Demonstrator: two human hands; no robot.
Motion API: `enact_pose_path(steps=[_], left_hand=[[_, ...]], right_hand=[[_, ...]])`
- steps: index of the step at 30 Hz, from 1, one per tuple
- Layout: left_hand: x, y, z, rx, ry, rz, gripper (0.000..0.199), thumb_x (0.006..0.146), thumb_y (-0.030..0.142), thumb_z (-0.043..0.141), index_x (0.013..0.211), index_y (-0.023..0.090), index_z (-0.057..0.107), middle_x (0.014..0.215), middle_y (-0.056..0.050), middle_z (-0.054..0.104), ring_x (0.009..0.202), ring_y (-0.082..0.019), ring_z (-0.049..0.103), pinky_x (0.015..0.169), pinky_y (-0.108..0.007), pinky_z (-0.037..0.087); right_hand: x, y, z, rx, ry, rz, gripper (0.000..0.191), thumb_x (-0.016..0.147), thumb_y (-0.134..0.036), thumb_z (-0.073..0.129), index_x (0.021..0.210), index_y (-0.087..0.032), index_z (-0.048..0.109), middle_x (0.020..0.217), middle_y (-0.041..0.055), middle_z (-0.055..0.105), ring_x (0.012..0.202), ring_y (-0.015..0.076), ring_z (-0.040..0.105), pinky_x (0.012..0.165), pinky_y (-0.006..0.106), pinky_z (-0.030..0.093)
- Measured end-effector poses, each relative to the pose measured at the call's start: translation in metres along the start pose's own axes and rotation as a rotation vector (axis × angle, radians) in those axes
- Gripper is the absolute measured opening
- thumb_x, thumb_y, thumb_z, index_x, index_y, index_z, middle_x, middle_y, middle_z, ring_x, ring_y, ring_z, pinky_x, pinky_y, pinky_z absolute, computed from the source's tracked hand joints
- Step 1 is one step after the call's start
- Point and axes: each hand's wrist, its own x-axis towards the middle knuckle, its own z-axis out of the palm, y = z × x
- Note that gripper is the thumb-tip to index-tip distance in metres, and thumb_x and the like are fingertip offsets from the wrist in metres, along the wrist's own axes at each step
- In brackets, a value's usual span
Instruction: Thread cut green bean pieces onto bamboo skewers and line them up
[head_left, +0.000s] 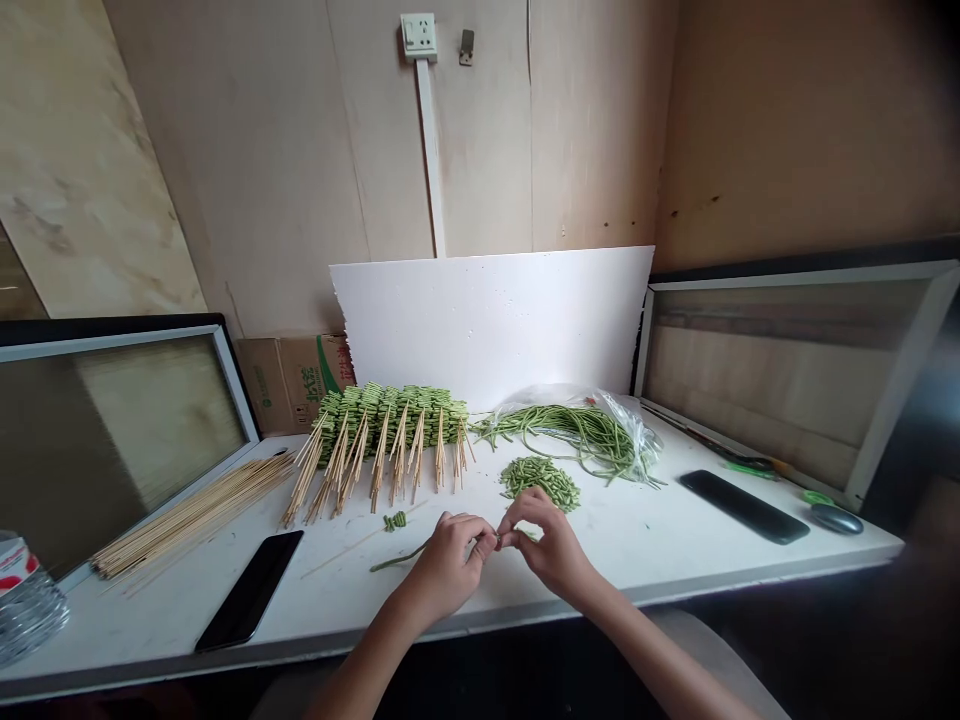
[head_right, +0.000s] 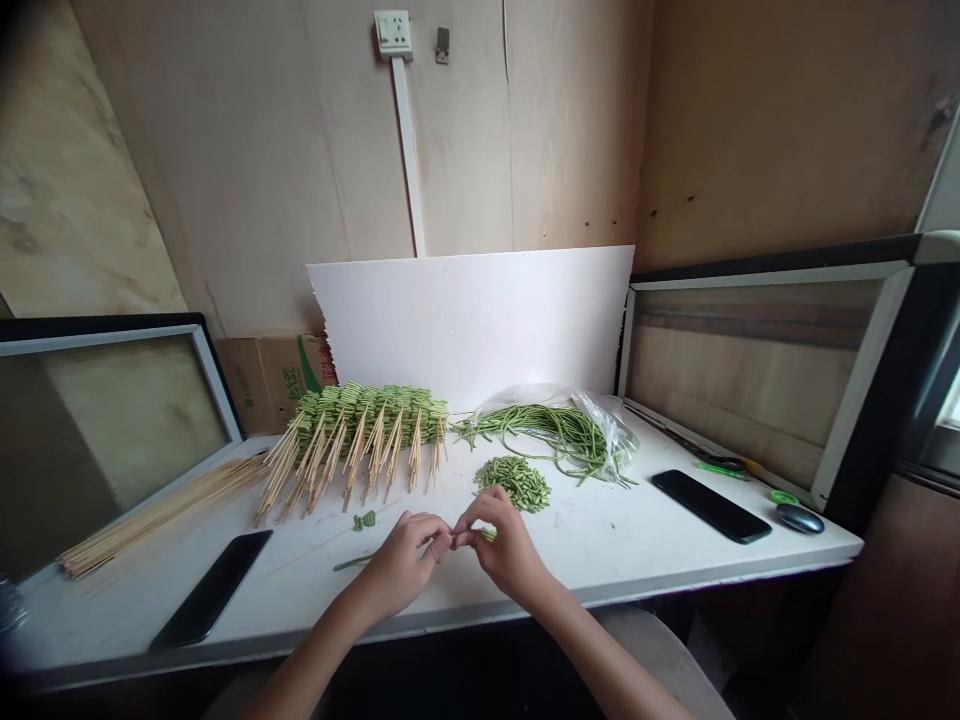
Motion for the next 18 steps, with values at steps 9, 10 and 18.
enact_pose_path(steps=[9,10,18], left_hand=[[0.002,0.002,0.005,0.039,0.137,0.054,0.027,0.095,0.016,0.055,0.073,0.021,0.07,0.07,-0.002,0.068,0.075,-0.02,0.059,0.085,-0.037,0.038],[0.002,0.002,0.005,0.002,0.14,0.053,0.028,0.094,0.014,0.055,0.071,0.02,0.069,0.068,-0.002,0.067,0.073,-0.019,0.059,0.086,-0.037,0.039],[0.006,-0.009,0.002,-0.277,0.104,-0.021,0.028,0.097,0.028,0.056,0.077,0.017,0.073,0.07,-0.004,0.066,0.07,-0.017,0.061,0.07,-0.028,0.045]], right_hand=[[-0.002,-0.023,0.003,-0.183,0.059,-0.01,0.021,0.084,-0.007,0.063,0.078,-0.025,0.071,0.08,0.0048,0.068,0.09,0.027,0.055,0.08,0.04,0.046],[-0.002,-0.024,0.005,-0.147,0.067,0.032,0.018,0.084,-0.01,0.064,0.077,-0.025,0.071,0.08,0.0047,0.069,0.089,0.0267,0.056,0.079,0.039,0.047],[0.002,-0.021,0.005,0.215,0.05,0.199,0.027,0.085,-0.049,0.075,0.078,-0.023,0.075,0.083,0.0062,0.072,0.084,0.0239,0.065,0.072,0.034,0.05]])
